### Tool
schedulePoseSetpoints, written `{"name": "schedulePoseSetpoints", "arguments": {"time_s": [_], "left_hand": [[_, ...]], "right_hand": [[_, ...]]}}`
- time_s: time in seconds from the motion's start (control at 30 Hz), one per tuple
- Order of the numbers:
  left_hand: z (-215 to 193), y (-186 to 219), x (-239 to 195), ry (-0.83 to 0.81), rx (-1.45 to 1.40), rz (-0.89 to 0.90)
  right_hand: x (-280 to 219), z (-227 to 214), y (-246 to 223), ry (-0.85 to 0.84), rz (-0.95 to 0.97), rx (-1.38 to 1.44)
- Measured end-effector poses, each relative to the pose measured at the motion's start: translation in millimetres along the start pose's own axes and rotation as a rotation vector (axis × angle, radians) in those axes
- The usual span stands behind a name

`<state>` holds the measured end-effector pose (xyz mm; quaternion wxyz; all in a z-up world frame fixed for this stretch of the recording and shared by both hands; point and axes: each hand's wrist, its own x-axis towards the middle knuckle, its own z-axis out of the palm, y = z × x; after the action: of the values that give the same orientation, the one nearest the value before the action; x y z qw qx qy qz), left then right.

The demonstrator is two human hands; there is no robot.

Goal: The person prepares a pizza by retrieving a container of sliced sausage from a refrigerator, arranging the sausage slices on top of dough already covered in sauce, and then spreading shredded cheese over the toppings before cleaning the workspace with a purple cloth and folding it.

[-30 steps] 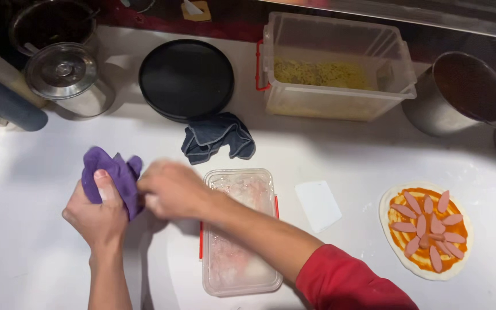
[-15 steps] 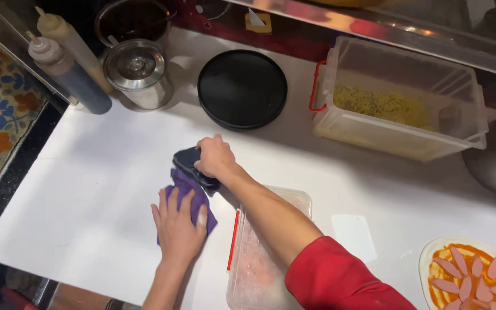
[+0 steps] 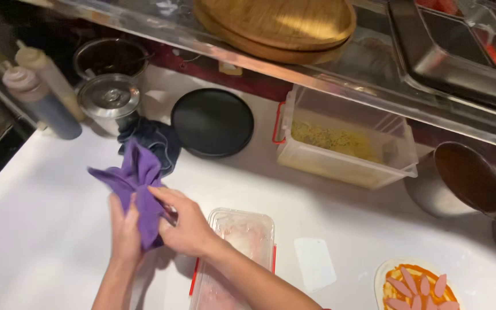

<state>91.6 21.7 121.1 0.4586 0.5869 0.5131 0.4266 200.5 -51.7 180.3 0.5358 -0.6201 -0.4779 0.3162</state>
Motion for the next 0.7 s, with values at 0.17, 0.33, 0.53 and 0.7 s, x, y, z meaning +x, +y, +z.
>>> {"name": "schedulePoseSetpoints", "arguments": {"time_s": [0.17, 0.33, 0.53, 0.7], "left_hand": [[-10.3, 28.0, -26.8, 0.002, -0.133, 0.051], [-3.4, 19.2, -49.5, 0.059, 0.104, 0.247], [7.4, 78.1, -75.8, 0.173, 0.499, 0.579], [-22.6, 86.2, -79.1, -0.028, 0.713, 0.231]], "right_hand": [[-25.1, 29.0, 64.0, 0.014, 0.094, 0.330], [-51.9, 1.2, 52.2, 0.032, 0.046, 0.145], [-66.8, -112.1, -9.4, 0.127, -0.182, -0.180], [-0.4, -356.9, 63.3, 0.436, -0.027, -0.653]]}}
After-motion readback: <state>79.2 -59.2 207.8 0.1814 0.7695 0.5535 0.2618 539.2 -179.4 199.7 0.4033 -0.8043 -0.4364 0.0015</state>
